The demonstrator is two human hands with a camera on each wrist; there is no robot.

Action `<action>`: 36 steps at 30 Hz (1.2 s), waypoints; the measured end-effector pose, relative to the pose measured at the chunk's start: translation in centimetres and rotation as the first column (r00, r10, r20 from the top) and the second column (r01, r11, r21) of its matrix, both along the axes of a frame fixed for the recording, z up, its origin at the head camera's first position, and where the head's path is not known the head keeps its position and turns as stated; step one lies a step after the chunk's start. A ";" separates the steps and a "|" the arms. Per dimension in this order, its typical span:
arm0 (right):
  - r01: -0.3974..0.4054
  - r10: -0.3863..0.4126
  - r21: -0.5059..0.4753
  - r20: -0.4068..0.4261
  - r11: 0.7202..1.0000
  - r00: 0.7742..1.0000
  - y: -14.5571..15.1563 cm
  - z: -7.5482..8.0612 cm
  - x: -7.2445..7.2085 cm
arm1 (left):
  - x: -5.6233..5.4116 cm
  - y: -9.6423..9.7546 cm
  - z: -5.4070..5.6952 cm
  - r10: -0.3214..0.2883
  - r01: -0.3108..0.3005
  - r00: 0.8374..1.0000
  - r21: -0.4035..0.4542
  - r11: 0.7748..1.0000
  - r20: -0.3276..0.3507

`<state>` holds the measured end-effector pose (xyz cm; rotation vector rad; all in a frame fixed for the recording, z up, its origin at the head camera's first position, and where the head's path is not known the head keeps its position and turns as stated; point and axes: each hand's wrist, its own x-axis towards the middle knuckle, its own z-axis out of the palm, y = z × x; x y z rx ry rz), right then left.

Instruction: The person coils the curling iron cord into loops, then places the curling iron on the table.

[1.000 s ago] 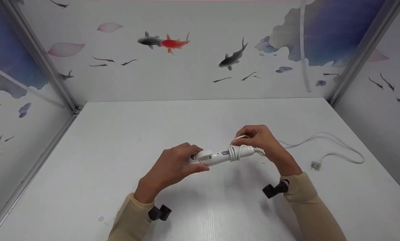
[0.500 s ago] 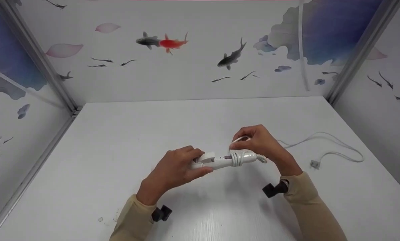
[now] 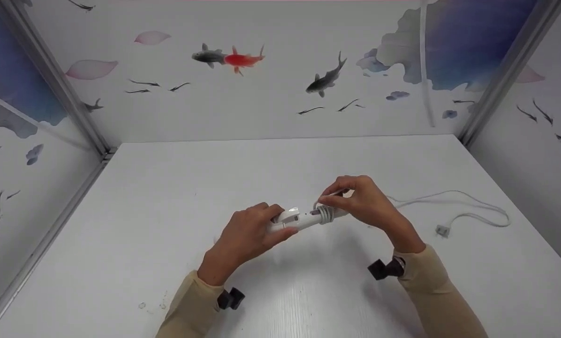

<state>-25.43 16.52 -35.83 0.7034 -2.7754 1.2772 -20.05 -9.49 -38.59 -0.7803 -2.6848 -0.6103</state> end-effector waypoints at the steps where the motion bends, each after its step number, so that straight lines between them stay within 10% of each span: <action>1: -0.001 0.001 -0.004 -0.011 1.000 1.000 -0.1 0.0 0.1 | -0.1 0.0 0.0 0.018 -0.018 1.000 0.004 1.000 -0.002; 18: -0.041 0.041 0.000 -0.073 0.999 0.997 -0.7 -0.1 0.5 | -0.5 0.7 -0.2 0.294 -0.284 0.954 0.127 0.950 -0.060; 36: -0.095 0.082 0.059 0.183 0.994 0.980 -1.4 -3.4 -1.7 | -0.3 1.3 -0.9 0.290 -0.276 0.955 0.174 0.945 -0.057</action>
